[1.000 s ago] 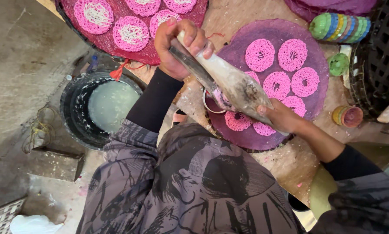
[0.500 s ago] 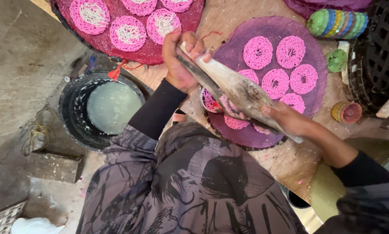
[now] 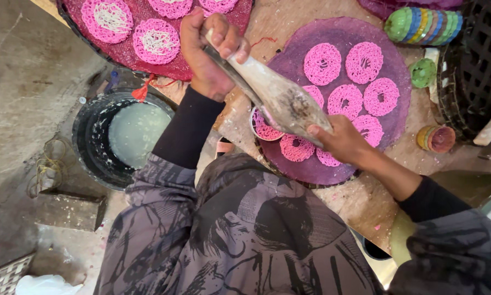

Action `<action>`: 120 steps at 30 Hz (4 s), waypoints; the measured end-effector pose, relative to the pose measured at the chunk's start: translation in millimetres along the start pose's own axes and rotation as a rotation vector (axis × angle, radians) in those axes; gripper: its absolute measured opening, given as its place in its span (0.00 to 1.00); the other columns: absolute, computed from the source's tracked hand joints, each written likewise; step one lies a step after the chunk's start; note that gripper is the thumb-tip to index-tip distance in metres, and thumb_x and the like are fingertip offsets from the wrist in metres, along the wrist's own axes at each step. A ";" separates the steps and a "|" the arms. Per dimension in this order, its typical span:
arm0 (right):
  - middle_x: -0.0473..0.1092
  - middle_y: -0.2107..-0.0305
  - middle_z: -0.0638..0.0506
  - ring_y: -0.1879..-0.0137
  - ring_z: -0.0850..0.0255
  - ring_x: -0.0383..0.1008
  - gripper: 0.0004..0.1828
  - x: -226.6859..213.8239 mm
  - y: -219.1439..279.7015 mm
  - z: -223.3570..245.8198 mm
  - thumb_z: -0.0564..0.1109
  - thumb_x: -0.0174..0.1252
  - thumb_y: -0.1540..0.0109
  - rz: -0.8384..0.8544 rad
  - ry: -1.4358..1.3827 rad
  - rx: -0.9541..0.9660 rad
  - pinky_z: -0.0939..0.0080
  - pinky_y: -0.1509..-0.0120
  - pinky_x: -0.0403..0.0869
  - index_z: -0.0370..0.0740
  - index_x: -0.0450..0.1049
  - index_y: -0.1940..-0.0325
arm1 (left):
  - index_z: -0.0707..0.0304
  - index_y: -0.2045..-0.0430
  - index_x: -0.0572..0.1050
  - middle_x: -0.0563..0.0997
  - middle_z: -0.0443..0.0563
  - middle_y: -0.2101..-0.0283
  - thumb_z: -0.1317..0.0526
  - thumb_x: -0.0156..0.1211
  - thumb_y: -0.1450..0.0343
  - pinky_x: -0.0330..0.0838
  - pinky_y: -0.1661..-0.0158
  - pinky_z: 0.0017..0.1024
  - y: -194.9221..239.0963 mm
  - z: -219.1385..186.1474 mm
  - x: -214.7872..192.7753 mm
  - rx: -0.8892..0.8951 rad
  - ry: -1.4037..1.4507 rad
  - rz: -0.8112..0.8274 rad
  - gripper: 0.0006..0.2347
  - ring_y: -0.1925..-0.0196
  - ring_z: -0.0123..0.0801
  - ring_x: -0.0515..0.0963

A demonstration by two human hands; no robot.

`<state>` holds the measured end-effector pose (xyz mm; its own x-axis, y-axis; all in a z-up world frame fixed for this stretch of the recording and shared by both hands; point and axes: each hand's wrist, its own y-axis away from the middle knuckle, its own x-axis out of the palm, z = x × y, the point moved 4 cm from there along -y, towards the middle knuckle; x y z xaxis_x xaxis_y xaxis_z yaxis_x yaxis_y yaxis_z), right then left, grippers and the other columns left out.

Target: The person prepares and shapes pink dough using several wooden tools and a large bowl. They scoop dough into a handheld wooden mold, press it to form patterns, and place the finished pieces onto wooden trays.

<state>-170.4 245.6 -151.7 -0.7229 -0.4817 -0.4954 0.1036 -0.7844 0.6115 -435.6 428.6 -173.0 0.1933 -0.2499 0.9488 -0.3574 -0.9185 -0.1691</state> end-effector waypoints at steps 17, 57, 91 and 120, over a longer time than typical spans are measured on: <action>0.73 0.78 0.52 0.73 0.64 0.72 0.29 -17.4 40.4 -28.5 0.63 0.48 0.35 -0.003 -0.166 -0.108 0.61 0.70 0.72 0.33 0.76 0.60 | 0.74 0.39 0.62 0.66 0.67 0.41 0.45 0.64 0.31 0.58 0.37 0.40 39.9 27.3 54.9 -0.199 -0.595 0.489 0.34 0.37 0.49 0.64; 0.70 0.38 0.54 0.29 0.49 0.64 0.09 -8.2 -66.9 24.4 0.53 0.63 0.37 -0.766 0.754 -0.748 0.25 0.23 0.43 0.53 0.83 0.56 | 0.69 0.46 0.73 0.79 0.50 0.48 0.73 0.75 0.38 0.76 0.44 0.32 109.0 -24.9 25.5 0.180 -0.956 -0.306 0.25 0.47 0.32 0.79; 0.71 0.49 0.44 0.36 0.54 0.65 0.13 142.7 -64.1 108.7 0.42 0.53 0.40 -0.341 1.115 -0.610 0.51 0.29 0.59 0.34 0.79 0.57 | 0.65 0.55 0.73 0.78 0.47 0.61 0.75 0.69 0.34 0.73 0.69 0.25 116.7 -19.5 21.0 0.080 -0.852 -0.472 0.16 0.67 0.26 0.77; 0.72 0.54 0.52 0.39 0.56 0.71 0.08 141.6 80.7 7.6 0.46 0.62 0.41 -0.760 0.771 -0.673 0.32 0.27 0.54 0.43 0.78 0.61 | 0.62 0.52 0.73 0.79 0.43 0.61 0.68 0.66 0.30 0.69 0.73 0.21 73.2 11.3 48.9 0.007 -0.935 -0.352 0.13 0.70 0.20 0.76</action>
<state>-269.6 117.1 -167.8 -0.1930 0.2499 -0.9488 0.3277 -0.8951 -0.3024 -442.0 345.6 -142.0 0.9297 -0.1013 0.3542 -0.1367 -0.9877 0.0763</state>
